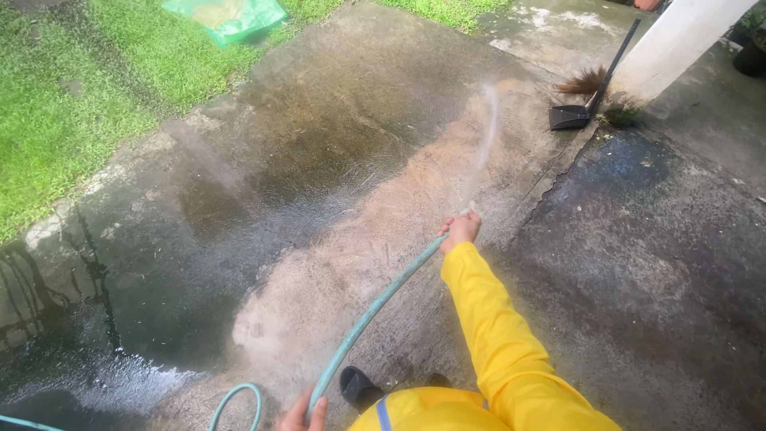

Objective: Use a hose to spray water and clean the concrete floor outside a house.

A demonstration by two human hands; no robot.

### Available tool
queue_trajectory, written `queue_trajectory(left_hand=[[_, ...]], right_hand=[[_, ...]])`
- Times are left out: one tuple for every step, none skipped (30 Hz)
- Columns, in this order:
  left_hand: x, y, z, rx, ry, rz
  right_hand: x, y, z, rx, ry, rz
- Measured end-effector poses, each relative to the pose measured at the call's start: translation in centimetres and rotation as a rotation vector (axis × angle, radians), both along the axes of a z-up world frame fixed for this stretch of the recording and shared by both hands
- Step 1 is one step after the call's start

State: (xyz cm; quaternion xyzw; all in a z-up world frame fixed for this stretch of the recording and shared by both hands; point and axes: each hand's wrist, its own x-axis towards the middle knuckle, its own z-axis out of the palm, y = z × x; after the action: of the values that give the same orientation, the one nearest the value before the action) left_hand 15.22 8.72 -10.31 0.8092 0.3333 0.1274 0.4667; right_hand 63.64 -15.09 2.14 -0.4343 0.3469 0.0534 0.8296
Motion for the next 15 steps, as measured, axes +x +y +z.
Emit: queue_trajectory(left_hand=[[0.3, -0.2, 0.5, 0.010, 0.034, -0.020], [0.3, -0.2, 0.9, 0.008, 0.032, -0.016], [0.4, -0.2, 1.2, 0.017, 0.015, -0.031], [0.4, 0.0, 1.7, 0.028, 0.000, -0.047], [0.0, 0.1, 1.6, 0.028, 0.001, -0.046], [-0.2, 0.3, 1.6, 0.016, -0.002, -0.012], [-0.4, 0.5, 1.5, 0.004, -0.005, 0.022], [-1.3, 1.3, -1.0, 0.007, -0.004, 0.021], [-2.2, 2.1, -3.5, 0.010, -0.085, 0.029], [-3.3, 2.8, -5.9, 0.012, -0.163, 0.034], [-3.8, 3.1, -7.0, 0.014, -0.159, 0.031], [-4.4, 3.4, -8.0, 0.012, -0.210, 0.011], [-5.0, 3.7, -9.0, 0.009, -0.260, -0.010], [-5.2, 3.9, -9.3, 0.012, -0.258, -0.010], [-5.3, 4.1, -9.5, 0.006, -0.243, -0.008]], right_hand=[[0.1, -0.5, 0.1, 0.011, -0.004, -0.015], [0.4, -0.6, -0.6, 0.009, -0.005, -0.012], [0.6, -0.7, -1.4, -0.006, -0.019, -0.019], [0.7, -0.7, -2.3, -0.018, -0.031, -0.028], [0.3, 0.1, -2.0, -0.017, -0.029, -0.026], [0.0, 0.9, -1.6, -0.022, -0.007, -0.008], [-0.2, 1.7, -1.3, -0.027, 0.015, 0.011], [-0.2, 2.6, -2.0, -0.024, 0.015, 0.010], [-0.1, 3.6, -2.8, -0.013, 0.003, 0.027], [-0.2, 4.3, -3.7, -0.003, -0.006, 0.041], [-0.3, 5.2, -4.1, -0.001, -0.002, 0.038], [-0.6, 6.0, -4.5, 0.002, 0.006, 0.055], [-0.9, 6.8, -4.9, 0.004, 0.013, 0.071], [-1.1, 7.4, -5.3, 0.007, 0.016, 0.071], [-1.3, 7.9, -5.7, 0.025, 0.036, 0.098]])
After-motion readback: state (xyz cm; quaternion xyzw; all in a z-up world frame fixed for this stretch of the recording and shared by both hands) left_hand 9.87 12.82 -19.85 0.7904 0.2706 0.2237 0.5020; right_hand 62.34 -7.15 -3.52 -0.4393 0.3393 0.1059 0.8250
